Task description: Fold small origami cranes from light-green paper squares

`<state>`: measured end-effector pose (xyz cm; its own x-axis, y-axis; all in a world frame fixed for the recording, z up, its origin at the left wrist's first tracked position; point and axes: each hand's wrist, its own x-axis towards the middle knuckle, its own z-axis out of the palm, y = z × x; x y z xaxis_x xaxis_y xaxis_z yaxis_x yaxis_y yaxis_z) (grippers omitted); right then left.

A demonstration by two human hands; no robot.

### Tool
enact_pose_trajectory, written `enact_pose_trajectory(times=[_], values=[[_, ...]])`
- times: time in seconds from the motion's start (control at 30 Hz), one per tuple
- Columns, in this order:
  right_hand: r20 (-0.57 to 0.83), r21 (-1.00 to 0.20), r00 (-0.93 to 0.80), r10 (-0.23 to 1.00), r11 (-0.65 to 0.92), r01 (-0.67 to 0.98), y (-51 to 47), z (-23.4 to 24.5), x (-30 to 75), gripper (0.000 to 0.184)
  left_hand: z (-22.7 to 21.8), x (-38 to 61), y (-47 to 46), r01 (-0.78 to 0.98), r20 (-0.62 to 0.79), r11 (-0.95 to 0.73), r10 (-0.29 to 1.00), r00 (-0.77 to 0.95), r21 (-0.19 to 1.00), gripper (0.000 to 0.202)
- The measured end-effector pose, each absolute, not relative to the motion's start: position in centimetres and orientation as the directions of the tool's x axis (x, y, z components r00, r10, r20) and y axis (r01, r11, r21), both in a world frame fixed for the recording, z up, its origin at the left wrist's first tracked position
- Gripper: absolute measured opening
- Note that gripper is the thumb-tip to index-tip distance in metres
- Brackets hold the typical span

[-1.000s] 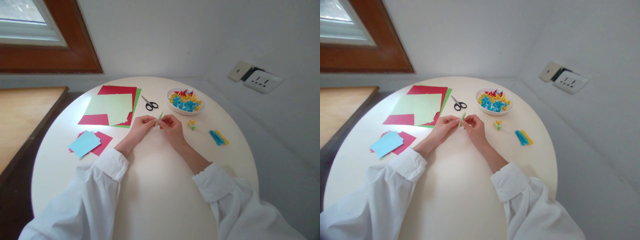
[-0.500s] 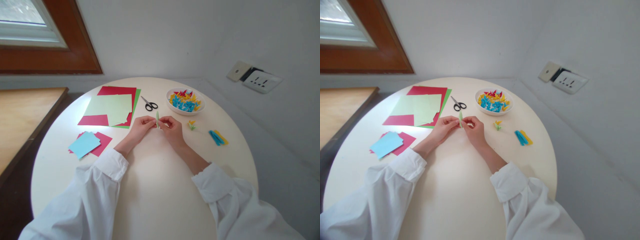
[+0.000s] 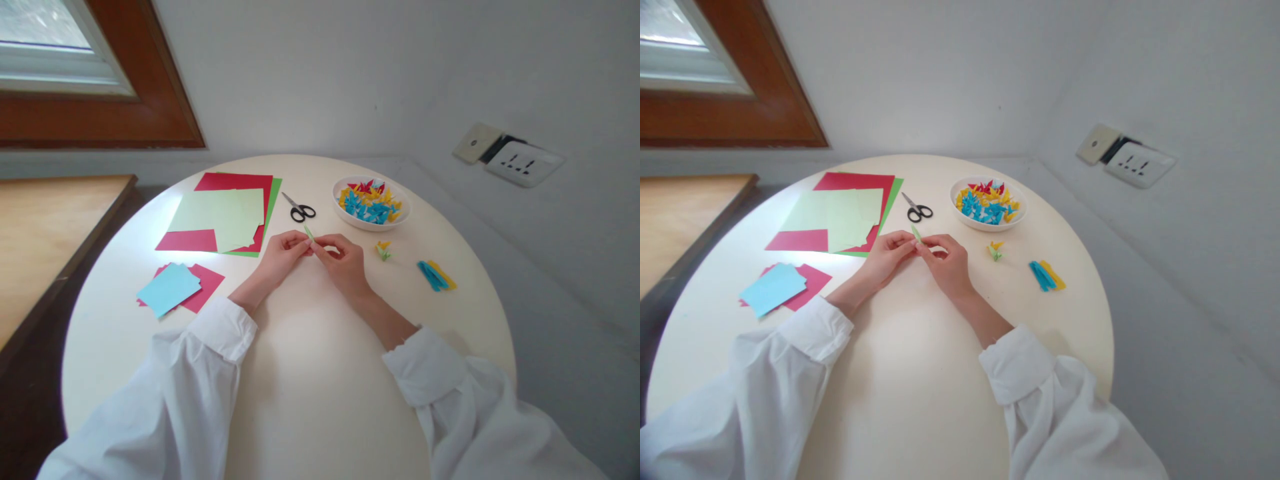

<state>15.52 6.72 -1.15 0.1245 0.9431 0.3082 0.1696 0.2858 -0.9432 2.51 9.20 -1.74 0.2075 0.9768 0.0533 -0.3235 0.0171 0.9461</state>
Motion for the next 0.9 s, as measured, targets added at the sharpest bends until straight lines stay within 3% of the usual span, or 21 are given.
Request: enact_pose_trajectory(times=[0.53, 0.9], values=[[0.386, -0.91, 0.129, 0.913, 0.354, 0.217, 6.95, -1.83, 15.58, 0.014, -1.55, 2.65, 9.05, -0.074, 0.168, -0.16, 0.98, 0.108, 0.984, 0.009], [0.357, -0.922, 0.118, 0.927, 0.329, 0.203, 7.07, -1.84, 15.56, 0.014, -1.88, 2.52, 8.83, 0.203, 0.324, -0.329, 0.944, 0.059, 0.922, 0.008]])
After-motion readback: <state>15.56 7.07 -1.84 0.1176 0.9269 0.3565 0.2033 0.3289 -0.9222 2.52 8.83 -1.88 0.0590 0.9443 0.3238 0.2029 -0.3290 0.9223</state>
